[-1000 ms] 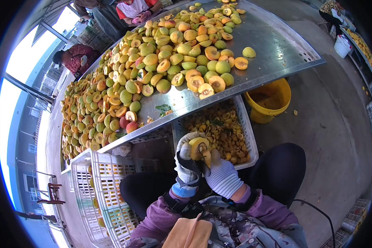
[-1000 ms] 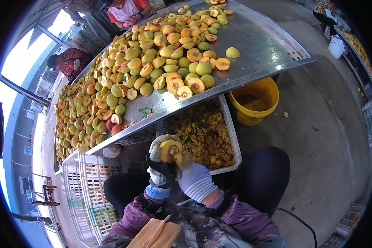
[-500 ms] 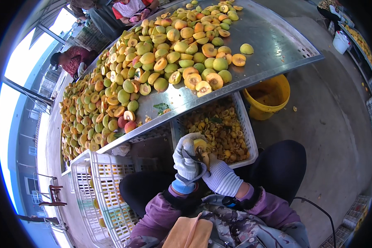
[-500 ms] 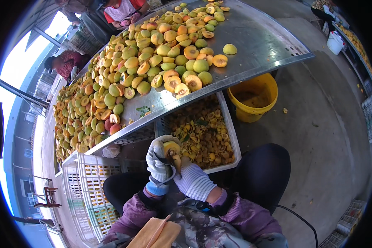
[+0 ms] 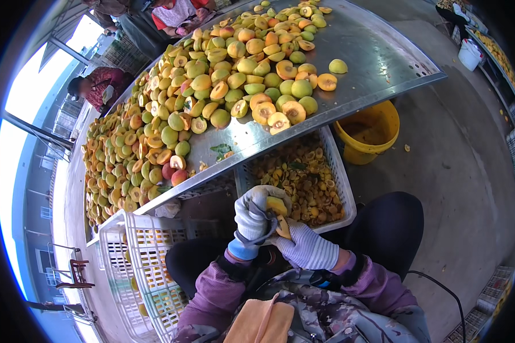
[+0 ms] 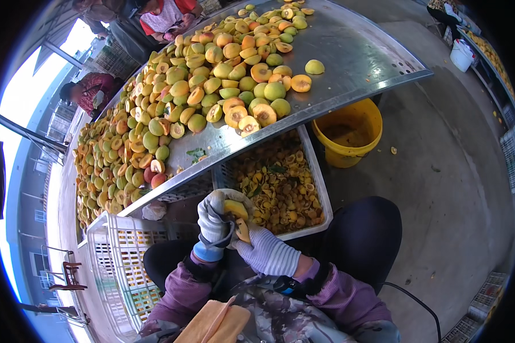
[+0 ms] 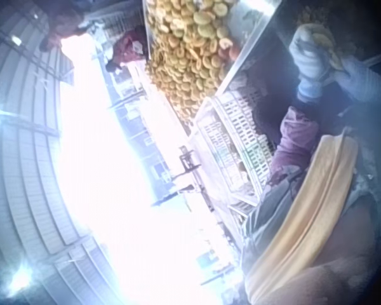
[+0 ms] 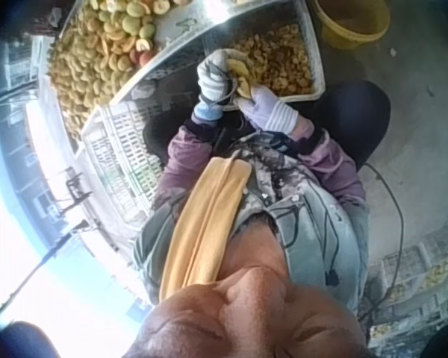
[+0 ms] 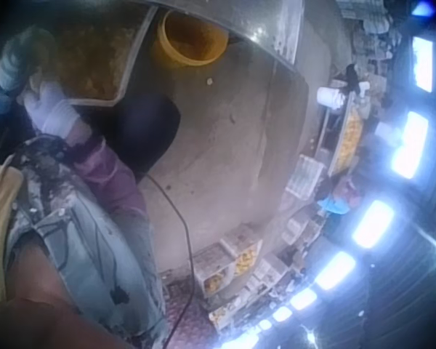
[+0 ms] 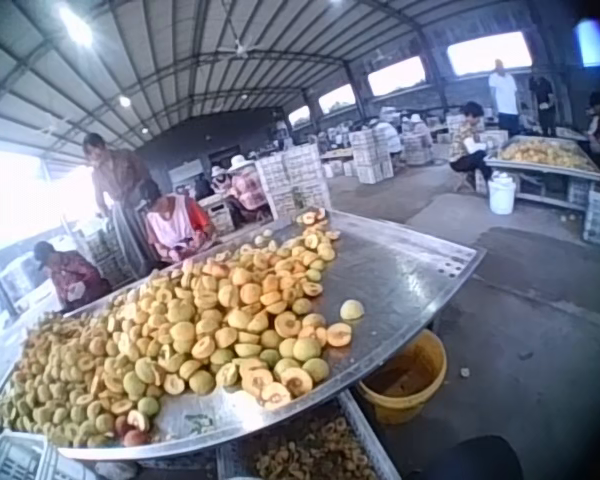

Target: The person walks across a fruit processing facility to a workstation and sits down. The person then picks up halved fruits from a table, removes the pits using a coring tool, and places the fruit into a crate.

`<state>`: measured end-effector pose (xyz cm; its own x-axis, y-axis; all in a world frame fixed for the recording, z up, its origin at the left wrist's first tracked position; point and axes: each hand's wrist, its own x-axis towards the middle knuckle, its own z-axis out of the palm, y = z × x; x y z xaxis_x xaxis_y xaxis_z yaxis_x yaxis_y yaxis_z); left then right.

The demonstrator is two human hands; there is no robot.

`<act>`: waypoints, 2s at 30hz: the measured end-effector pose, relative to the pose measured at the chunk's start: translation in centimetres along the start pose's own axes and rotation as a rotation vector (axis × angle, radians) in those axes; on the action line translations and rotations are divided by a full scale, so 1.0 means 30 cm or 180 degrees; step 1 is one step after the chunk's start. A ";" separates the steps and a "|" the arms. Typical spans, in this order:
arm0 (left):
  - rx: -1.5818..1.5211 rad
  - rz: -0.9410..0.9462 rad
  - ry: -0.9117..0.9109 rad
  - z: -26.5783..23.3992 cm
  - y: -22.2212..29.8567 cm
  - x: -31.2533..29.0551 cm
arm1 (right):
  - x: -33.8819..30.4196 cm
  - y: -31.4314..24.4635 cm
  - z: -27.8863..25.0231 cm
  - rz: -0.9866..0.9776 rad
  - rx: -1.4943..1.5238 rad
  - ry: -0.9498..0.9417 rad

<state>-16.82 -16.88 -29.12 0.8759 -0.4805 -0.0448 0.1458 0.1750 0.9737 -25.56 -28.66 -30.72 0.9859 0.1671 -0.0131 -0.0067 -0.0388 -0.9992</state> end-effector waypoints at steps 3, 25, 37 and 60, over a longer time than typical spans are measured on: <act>0.0744 0.0564 0.0329 0.025 -0.002 0.002 | 0.001 0.044 0.013 -0.0070 -0.0287 0.0175; -0.1002 -0.0417 0.0600 0.034 0.027 0.006 | -0.047 -0.014 -0.022 0.0979 0.2482 -0.0905; 0.5845 0.0250 0.4168 -0.666 0.637 -0.534 | 0.007 0.136 -0.027 0.2366 0.3683 0.0648; 0.1241 0.0452 0.1466 -0.769 0.206 0.128 | 0.051 0.104 -0.009 0.1491 0.1523 0.0656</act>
<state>-1.95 2.18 -28.43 0.9956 -0.0401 0.0843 -0.0896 -0.1586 0.9833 -24.04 -28.79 -33.85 0.8725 0.0465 -0.4864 -0.4650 0.3848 -0.7973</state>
